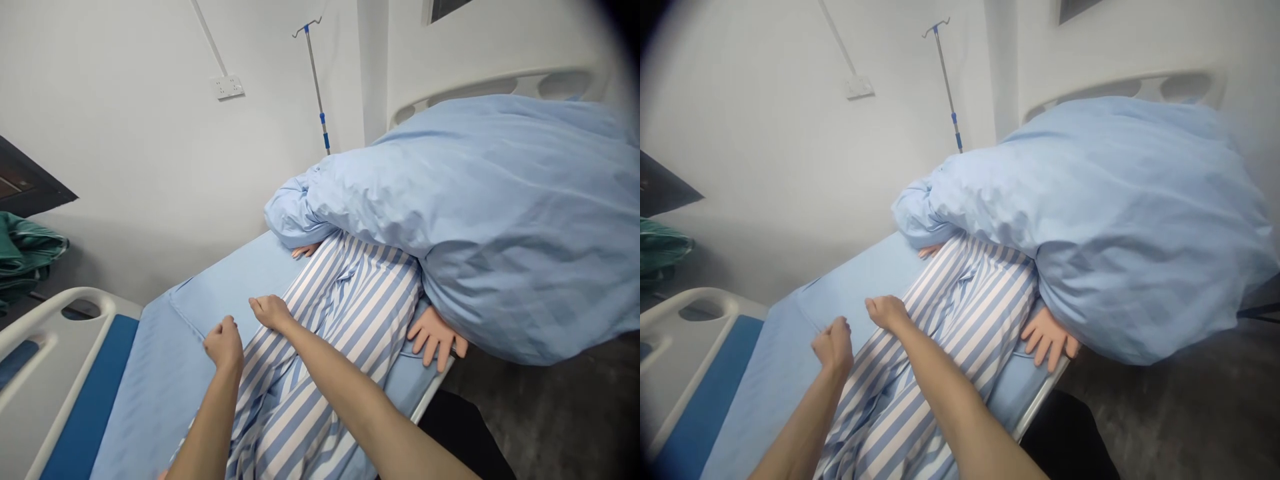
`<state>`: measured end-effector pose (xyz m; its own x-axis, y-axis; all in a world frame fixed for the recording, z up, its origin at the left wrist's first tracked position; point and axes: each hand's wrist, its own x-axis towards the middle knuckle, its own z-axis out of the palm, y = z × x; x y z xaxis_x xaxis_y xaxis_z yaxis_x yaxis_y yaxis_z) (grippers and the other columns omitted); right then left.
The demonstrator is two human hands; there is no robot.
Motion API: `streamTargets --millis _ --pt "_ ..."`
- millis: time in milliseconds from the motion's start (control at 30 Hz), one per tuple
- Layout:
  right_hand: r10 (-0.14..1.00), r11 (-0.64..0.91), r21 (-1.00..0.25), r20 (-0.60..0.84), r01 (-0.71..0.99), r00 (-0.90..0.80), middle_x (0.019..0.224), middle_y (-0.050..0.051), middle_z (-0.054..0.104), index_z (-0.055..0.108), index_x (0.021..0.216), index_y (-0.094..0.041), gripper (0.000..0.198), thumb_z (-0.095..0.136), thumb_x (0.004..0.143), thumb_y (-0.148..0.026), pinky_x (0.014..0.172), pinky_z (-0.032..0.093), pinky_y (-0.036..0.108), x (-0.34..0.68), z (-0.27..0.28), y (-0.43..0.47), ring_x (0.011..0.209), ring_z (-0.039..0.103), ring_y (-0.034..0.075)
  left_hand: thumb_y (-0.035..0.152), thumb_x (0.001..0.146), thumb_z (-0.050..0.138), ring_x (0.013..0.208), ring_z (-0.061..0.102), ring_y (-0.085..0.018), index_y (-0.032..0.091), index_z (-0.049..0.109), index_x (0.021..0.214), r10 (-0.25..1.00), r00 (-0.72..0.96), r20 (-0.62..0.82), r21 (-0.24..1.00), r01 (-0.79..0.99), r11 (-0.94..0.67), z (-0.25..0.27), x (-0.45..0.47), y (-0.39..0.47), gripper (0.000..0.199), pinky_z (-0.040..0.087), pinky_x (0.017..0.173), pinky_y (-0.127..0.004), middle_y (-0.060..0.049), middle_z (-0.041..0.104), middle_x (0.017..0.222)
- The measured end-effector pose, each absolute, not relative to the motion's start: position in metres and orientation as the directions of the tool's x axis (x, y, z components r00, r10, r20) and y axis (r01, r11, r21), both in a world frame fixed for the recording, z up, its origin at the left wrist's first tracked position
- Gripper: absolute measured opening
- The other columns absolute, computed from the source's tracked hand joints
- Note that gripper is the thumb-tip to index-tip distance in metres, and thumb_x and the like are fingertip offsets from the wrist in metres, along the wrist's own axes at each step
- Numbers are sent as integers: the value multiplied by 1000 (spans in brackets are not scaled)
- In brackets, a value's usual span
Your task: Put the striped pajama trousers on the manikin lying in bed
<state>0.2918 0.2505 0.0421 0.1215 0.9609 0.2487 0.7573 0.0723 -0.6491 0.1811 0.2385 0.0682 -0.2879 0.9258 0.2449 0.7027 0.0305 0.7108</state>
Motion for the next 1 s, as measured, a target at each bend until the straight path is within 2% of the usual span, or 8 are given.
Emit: streamTargets --millis 67,133,267,367,500,767,1000 --pt "950 56 -677 262 734 169 81 8 66 64 83 -17 58 11 89 -41 65 36 25 293 41 253 77 58 17 40 68 38 46 37 -11 16 52 53 908 -345 240 775 631 35 72 200 246 31 32 47 -25 2 42 45" --pt "938 51 -692 281 721 203 79 8 66 64 81 -16 60 10 90 -40 63 35 24 294 40 255 75 57 16 40 69 37 46 39 -11 16 53 53 913 -344 218 787 616 44 66 213 251 32 32 48 -25 1 44 45" --pt "926 65 -677 314 733 208 74 7 65 64 77 -16 59 11 90 -40 60 34 24 294 36 255 70 57 16 43 70 38 52 44 -15 17 56 54 968 -176 180 601 799 34 41 217 254 36 32 50 -27 -6 56 54" --pt "923 77 -644 335 761 190 75 6 66 64 77 -17 55 15 89 -40 58 33 24 292 36 253 68 56 15 45 73 34 57 48 -19 19 58 58 979 -122 160 494 869 27 31 212 253 39 32 50 -28 -10 61 64" --pt "921 67 -640 336 766 200 72 5 65 64 75 -18 51 18 89 -37 57 31 23 292 37 252 65 55 14 45 76 28 60 50 -20 20 58 60 984 -99 151 468 884 17 31 211 252 43 31 50 -28 -11 61 67" --pt "909 66 -670 345 740 232 68 4 64 63 71 -18 49 22 89 -38 54 27 23 289 29 254 61 51 13 45 74 31 55 44 -18 22 54 56 983 -115 141 505 863 28 32 211 250 38 28 49 -27 -6 58 63" --pt "932 141 -714 330 686 152 54 -1 51 58 60 -15 51 22 88 -39 49 22 22 320 48 270 51 37 9 38 72 32 52 38 -16 22 44 47 980 -129 149 499 866 38 35 213 247 33 26 49 -26 -4 50 54"
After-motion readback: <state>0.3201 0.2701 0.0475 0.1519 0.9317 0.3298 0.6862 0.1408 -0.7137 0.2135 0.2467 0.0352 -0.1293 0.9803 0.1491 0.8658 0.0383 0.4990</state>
